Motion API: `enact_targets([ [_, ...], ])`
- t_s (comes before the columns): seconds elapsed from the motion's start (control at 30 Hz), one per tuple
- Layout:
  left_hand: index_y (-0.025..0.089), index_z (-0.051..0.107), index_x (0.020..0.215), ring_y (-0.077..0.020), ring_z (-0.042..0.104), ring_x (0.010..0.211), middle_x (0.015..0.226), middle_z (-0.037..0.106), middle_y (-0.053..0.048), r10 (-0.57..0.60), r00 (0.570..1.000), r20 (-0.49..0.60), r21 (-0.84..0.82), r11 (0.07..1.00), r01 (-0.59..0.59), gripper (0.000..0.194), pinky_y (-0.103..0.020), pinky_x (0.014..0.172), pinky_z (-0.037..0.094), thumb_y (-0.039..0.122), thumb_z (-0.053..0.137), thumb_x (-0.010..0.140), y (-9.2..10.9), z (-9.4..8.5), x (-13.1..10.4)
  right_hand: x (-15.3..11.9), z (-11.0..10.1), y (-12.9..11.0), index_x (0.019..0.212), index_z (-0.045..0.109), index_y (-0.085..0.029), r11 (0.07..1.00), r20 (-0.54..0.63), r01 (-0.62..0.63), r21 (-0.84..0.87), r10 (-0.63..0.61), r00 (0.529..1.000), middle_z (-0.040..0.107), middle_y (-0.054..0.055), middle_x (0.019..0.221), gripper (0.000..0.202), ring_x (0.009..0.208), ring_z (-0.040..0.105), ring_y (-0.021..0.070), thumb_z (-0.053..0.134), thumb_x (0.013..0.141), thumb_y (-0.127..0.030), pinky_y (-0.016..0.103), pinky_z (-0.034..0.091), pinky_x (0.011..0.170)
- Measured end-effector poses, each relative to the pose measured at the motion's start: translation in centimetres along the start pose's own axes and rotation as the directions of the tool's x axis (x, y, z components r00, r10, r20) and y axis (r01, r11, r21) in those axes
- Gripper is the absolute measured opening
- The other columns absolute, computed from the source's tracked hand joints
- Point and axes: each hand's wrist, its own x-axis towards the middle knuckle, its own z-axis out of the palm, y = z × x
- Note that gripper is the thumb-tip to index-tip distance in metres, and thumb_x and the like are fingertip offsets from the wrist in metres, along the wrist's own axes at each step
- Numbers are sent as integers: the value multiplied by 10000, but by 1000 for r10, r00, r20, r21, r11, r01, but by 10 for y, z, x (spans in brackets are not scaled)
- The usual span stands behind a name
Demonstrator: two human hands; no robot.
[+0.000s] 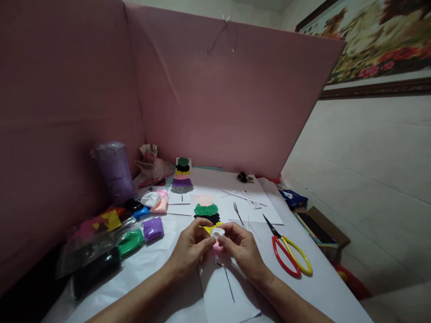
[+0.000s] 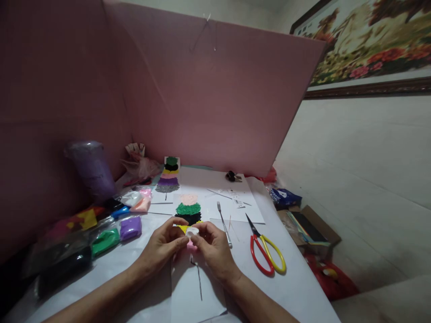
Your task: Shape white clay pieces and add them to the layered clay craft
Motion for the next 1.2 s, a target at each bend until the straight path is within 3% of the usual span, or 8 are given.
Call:
enact_targets([
  [0.17,149,573,1078,-110,567,500,725,613,2,-57,998,6,-16,998,57,426,-230,433,466,384,699,745,1,-1,3,-1,-1,-1,904,665,-153,1000,14,-6,-2,6,1000,645,16,699,255,611,601,140,724,775,-365,265,480,578],
  [0.33,108,643,856,-117,570,527,659,642,-30,-83,997,6,-41,996,83,325,-240,503,466,397,715,727,4,-1,3,-3,1,-2,893,642,-172,999,25,42,32,-43,999,646,5,744,240,669,598,135,757,745,-321,253,474,613],
  [0.57,123,628,815,-110,551,505,613,637,-14,-66,998,24,-30,997,67,316,-228,493,437,388,746,690,9,2,0,-3,-2,-1,797,642,-162,999,4,24,-46,-24,1000,617,-10,632,226,579,564,122,741,755,-360,250,452,559],
  [0.73,124,607,692,-92,495,415,533,580,12,-80,991,-104,31,996,83,322,-211,412,391,391,775,627,9,6,3,-3,-2,-1,740,639,-157,998,-28,21,-56,-23,999,594,-20,588,232,515,532,108,736,752,-367,239,429,500],
  [0.87,128,614,648,-73,444,366,479,543,33,-93,975,-203,-20,996,91,286,-199,383,348,353,782,599,10,6,6,1,-4,-1,698,631,-156,999,-93,37,-15,-39,995,580,-25,554,224,482,507,98,739,743,-347,227,419,472],
  [1.03,126,623,655,-62,430,392,501,545,41,-96,942,-321,-117,991,61,241,-187,391,334,304,774,593,11,2,8,6,-10,-4,678,626,-158,999,-231,40,-6,-40,972,600,-16,543,243,455,490,94,762,697,-359,221,425,448],
  [1.2,128,630,716,-64,449,405,549,552,42,-108,919,-380,-143,988,57,228,-195,402,350,296,757,629,6,-6,10,9,-15,-1,683,604,-159,1000,-344,5,-11,-8,939,590,-10,553,283,412,456,88,754,684,-400,186,343,326],
])
